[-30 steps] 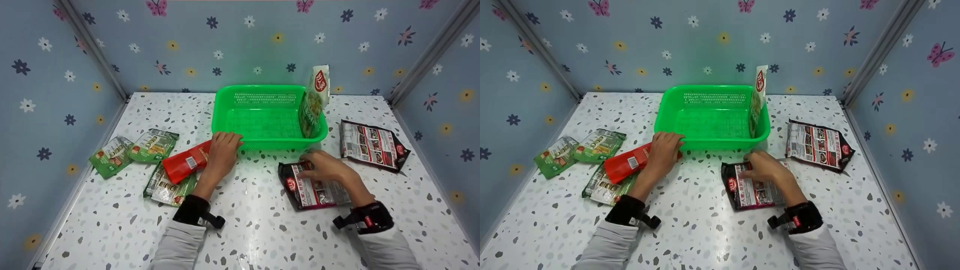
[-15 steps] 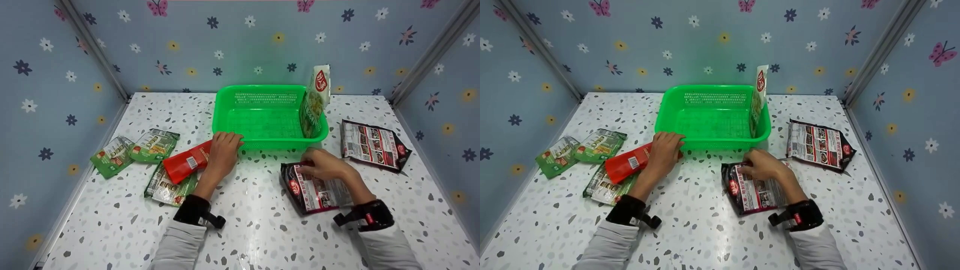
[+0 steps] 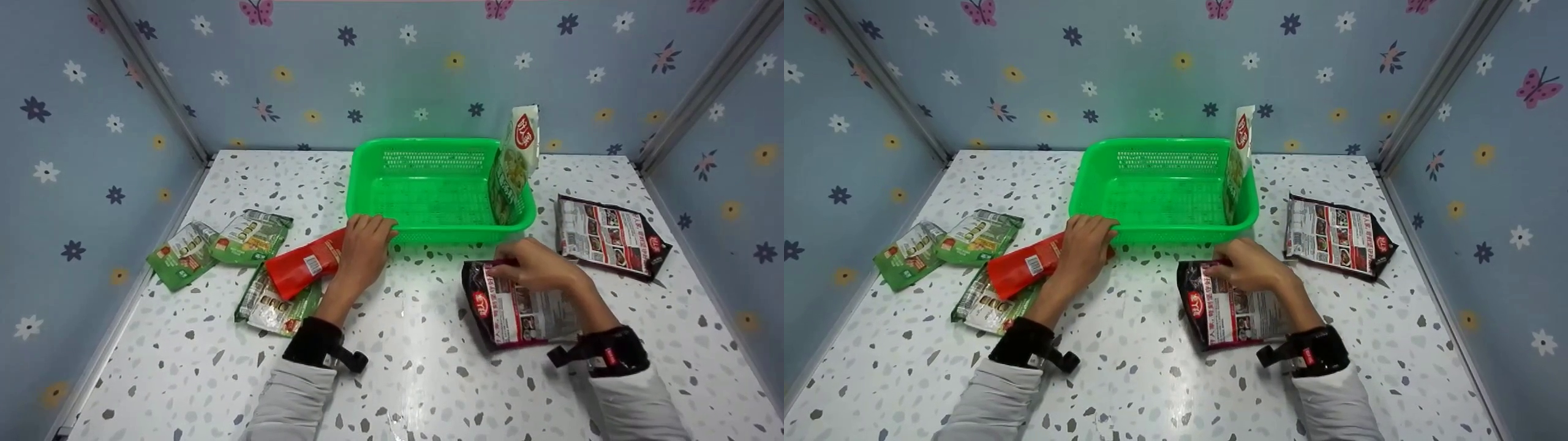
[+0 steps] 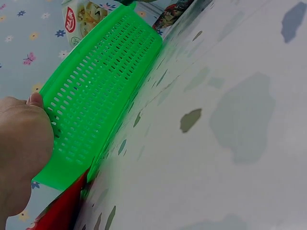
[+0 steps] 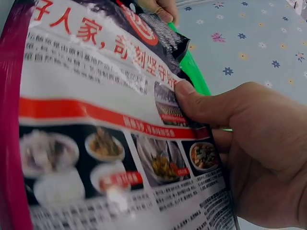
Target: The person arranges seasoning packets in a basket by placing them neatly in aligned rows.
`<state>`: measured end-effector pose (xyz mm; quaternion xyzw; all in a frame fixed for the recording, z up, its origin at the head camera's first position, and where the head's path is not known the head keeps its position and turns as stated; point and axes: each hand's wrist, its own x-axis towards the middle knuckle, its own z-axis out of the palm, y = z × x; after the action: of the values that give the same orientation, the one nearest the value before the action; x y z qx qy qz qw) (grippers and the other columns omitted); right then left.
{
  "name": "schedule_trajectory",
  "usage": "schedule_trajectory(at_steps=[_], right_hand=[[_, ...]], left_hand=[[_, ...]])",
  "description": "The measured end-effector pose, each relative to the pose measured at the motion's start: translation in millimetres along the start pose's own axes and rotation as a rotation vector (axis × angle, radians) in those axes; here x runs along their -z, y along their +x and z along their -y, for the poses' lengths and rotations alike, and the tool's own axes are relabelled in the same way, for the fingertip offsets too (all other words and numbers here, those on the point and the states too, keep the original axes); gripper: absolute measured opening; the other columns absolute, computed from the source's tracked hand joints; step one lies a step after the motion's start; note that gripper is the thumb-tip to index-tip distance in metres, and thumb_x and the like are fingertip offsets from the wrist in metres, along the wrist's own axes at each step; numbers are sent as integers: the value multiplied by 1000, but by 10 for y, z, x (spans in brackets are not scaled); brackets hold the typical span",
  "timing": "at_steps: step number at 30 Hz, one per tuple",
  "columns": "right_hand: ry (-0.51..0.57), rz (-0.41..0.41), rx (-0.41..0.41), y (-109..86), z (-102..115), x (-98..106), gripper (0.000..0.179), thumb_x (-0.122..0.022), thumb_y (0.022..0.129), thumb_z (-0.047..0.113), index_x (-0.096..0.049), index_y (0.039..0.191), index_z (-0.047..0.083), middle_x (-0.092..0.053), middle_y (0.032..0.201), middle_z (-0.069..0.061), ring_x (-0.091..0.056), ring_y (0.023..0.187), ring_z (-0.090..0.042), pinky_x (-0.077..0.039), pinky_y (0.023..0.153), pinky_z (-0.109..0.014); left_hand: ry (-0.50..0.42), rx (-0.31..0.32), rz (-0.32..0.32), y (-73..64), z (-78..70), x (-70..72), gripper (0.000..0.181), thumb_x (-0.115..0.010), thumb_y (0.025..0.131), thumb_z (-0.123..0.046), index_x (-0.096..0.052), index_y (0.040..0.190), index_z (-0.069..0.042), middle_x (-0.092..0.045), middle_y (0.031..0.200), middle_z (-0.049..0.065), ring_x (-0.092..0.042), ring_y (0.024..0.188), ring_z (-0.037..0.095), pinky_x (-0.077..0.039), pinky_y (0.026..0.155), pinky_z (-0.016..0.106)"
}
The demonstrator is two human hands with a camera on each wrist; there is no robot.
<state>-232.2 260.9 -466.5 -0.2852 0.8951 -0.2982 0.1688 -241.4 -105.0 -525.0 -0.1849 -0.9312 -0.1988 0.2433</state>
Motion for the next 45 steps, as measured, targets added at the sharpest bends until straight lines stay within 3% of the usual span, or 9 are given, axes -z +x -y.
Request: schedule_trajectory(at_steps=[5, 12, 18, 26, 32, 36, 39, 41, 45], right_hand=[[59, -42, 15, -43, 113, 27, 18, -76, 108, 28, -71, 95, 16, -61, 80, 3, -53, 68, -11, -52, 64, -27], [168, -132, 135, -20, 314, -12, 16, -75, 109, 19, -72, 96, 9, -58, 80, 4, -51, 69, -7, -50, 66, -25], [320, -306, 221, 48, 527, -66, 16, -75, 106, 6, -69, 93, 0, -54, 77, 7, -47, 66, -2, -42, 61, -21], [535, -621, 283, 181, 907, -71, 11, -67, 108, -5, -65, 98, -11, -62, 75, 10, -53, 62, -1, -44, 57, -19], [680, -861, 289, 214, 1139, -4, 12, -67, 108, 0, -70, 98, 6, -67, 76, 9, -59, 64, -5, -47, 58, -21], [751, -973, 307, 224, 1220, 28, 15, -67, 108, 1, -70, 97, 11, -67, 77, 7, -59, 67, -6, -46, 60, -21], [766, -1029, 306, 225, 1237, 34, 16, -65, 109, 1, -69, 97, 10, -68, 78, 6, -61, 67, -8, -47, 60, -22], [762, -1064, 297, 221, 1234, 37, 15, -65, 110, 1, -70, 98, 10, -69, 79, 6, -63, 68, -9, -50, 60, -23], [768, -1130, 286, 209, 1213, 50, 13, -64, 111, 2, -71, 101, 7, -73, 83, 4, -67, 70, -11, -54, 62, -24]], left_hand=[[7, -2, 23, 20, 6, 25, 23, -67, 114, -23, -75, 131, -10, -81, 119, 10, -68, 109, 32, -51, 111, 48], [-25, 2, 54, 32, -16, 96, 26, -63, 117, -25, -76, 131, -8, -82, 125, 12, -71, 116, 35, -51, 114, 52], [-92, 28, 18, 48, -55, 118, 30, -62, 117, -27, -78, 133, -7, -83, 131, 12, -73, 121, 36, -50, 117, 55], [-342, 60, -88, 95, -202, 209, 32, -60, 117, -28, -78, 136, -8, -81, 135, 11, -71, 130, 34, -49, 124, 55], [-628, 87, -124, 113, -421, 326, 31, -55, 119, -20, -76, 137, -6, -80, 136, 12, -73, 133, 29, -55, 121, 51], [-792, 127, -119, 94, -593, 414, 35, -50, 120, -19, -75, 141, -6, -81, 136, 12, -76, 128, 26, -61, 114, 51], [-893, 175, -104, 46, -699, 473, 44, -43, 122, -29, -74, 142, -7, -81, 136, 12, -75, 125, 26, -61, 113, 52], [-955, 199, -85, 17, -760, 506, 58, -37, 122, -46, -72, 144, -7, -80, 138, 12, -74, 126, 27, -59, 116, 52], [-1048, 189, -22, -16, -859, 540, 91, -28, 114, -78, -67, 150, -5, -77, 144, 16, -72, 135, 31, -55, 122, 54]])
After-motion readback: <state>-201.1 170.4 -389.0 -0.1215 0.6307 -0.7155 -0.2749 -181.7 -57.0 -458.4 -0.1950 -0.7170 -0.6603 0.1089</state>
